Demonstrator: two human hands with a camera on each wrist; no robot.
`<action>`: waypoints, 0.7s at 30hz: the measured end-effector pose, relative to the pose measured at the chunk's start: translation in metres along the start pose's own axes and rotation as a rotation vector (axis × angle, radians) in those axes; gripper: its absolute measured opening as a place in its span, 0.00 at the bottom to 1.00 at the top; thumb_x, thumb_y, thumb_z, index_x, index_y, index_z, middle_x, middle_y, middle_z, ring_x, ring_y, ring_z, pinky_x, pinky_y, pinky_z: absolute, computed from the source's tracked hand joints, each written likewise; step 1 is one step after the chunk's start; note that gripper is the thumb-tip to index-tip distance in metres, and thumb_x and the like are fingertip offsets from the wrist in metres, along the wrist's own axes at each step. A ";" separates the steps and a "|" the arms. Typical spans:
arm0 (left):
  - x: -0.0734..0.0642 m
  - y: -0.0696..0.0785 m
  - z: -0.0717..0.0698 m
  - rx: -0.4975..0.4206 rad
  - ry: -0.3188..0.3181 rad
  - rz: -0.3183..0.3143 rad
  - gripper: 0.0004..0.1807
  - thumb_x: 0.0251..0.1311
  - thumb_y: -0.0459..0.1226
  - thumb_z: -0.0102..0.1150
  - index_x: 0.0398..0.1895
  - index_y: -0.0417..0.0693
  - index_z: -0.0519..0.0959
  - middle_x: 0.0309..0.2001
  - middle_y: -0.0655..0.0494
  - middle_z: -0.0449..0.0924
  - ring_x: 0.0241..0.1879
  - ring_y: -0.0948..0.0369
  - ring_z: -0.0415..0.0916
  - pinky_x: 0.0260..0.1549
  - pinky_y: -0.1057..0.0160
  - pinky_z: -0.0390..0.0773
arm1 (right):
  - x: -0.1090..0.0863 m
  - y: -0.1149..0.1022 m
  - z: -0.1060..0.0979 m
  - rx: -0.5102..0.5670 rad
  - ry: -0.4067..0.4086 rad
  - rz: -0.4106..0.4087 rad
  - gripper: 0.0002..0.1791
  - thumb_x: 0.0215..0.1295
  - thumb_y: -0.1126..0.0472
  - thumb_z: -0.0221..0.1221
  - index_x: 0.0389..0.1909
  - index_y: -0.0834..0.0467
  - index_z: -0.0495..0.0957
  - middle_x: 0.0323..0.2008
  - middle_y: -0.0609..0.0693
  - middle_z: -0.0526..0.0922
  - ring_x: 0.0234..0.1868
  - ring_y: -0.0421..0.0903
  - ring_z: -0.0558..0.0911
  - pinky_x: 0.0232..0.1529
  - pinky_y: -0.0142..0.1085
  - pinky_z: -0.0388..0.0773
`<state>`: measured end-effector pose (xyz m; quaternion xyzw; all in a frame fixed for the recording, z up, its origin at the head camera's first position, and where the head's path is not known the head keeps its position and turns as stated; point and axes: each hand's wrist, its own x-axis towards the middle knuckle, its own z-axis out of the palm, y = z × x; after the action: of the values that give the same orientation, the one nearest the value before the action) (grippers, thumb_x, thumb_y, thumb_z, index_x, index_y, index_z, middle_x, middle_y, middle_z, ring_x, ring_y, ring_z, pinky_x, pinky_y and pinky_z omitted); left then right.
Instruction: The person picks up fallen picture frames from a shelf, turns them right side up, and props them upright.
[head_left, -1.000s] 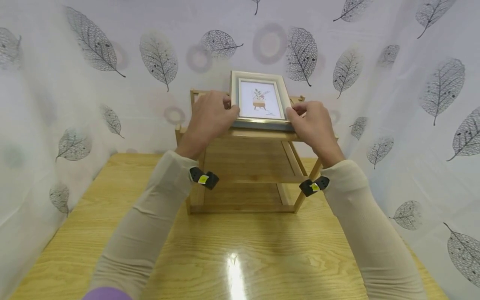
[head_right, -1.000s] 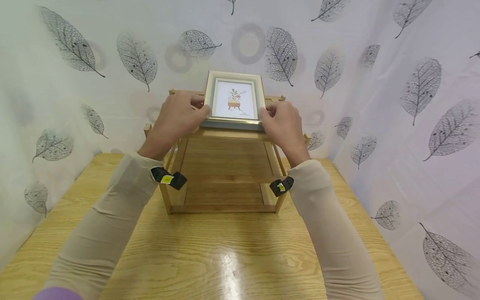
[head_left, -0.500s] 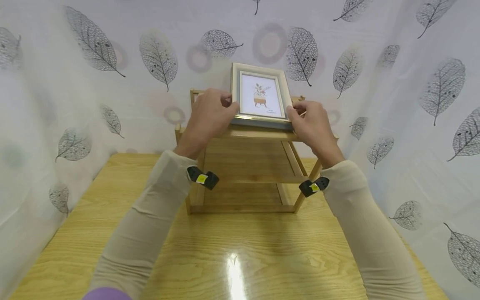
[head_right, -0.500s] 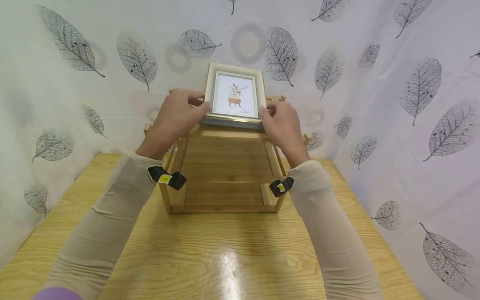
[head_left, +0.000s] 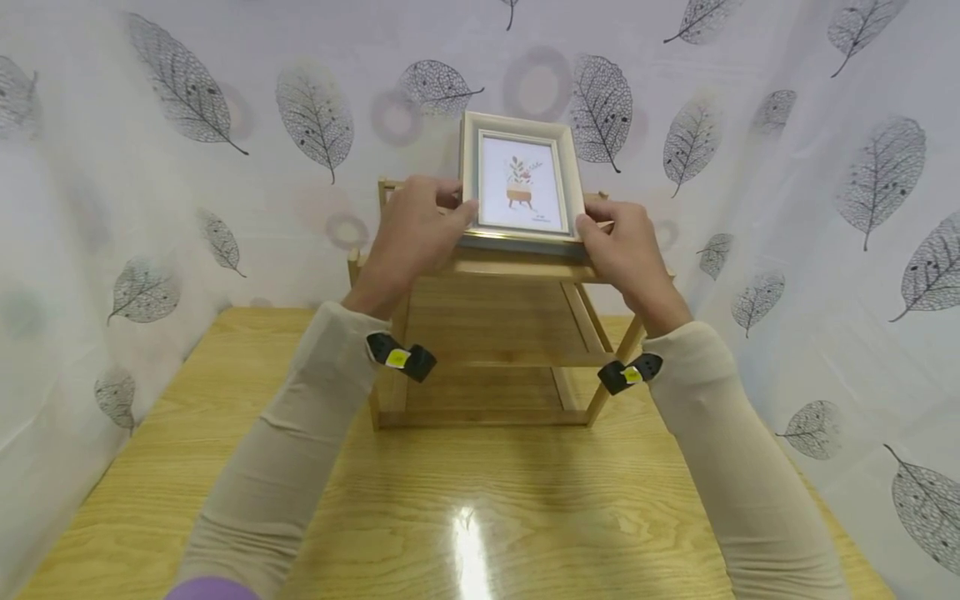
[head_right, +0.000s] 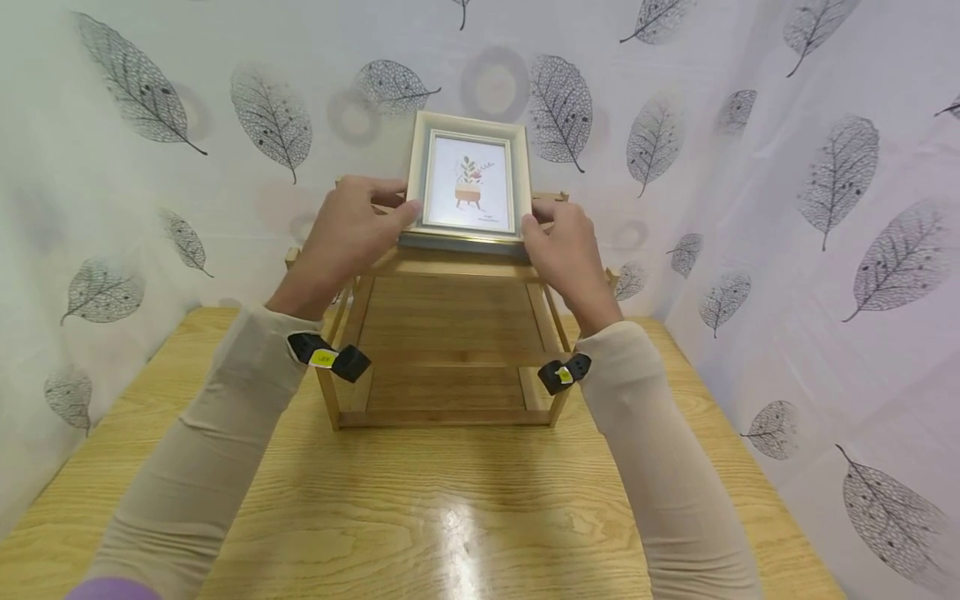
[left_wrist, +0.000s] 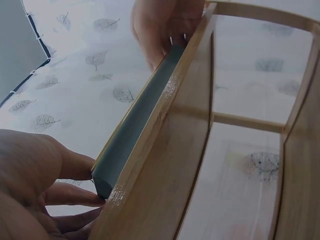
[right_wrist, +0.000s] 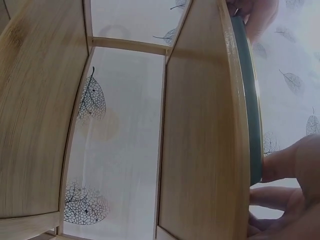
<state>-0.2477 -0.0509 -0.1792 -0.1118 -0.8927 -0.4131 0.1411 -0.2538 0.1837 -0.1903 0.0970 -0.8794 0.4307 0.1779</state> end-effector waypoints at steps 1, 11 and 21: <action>0.000 0.000 -0.001 -0.001 -0.001 0.001 0.16 0.66 0.47 0.52 0.51 0.53 0.80 0.50 0.58 0.81 0.48 0.63 0.76 0.46 0.66 0.76 | 0.000 0.000 0.000 0.013 -0.003 -0.007 0.20 0.68 0.60 0.49 0.58 0.54 0.76 0.48 0.53 0.79 0.35 0.46 0.75 0.32 0.31 0.76; -0.003 0.002 -0.004 -0.018 -0.030 -0.024 0.24 0.65 0.47 0.52 0.64 0.54 0.70 0.55 0.57 0.78 0.46 0.63 0.77 0.45 0.67 0.77 | -0.001 0.001 -0.002 0.084 -0.010 -0.023 0.20 0.66 0.62 0.50 0.58 0.55 0.76 0.49 0.55 0.80 0.36 0.47 0.76 0.32 0.30 0.77; -0.003 0.000 -0.004 -0.120 -0.034 -0.042 0.23 0.65 0.43 0.54 0.63 0.54 0.71 0.56 0.59 0.77 0.42 0.65 0.77 0.35 0.70 0.79 | -0.002 0.000 -0.002 0.148 0.022 -0.006 0.18 0.65 0.64 0.54 0.55 0.59 0.77 0.50 0.56 0.80 0.34 0.45 0.75 0.30 0.29 0.77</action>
<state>-0.2442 -0.0541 -0.1781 -0.1084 -0.8708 -0.4666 0.1104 -0.2510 0.1858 -0.1899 0.1077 -0.8429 0.4951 0.1813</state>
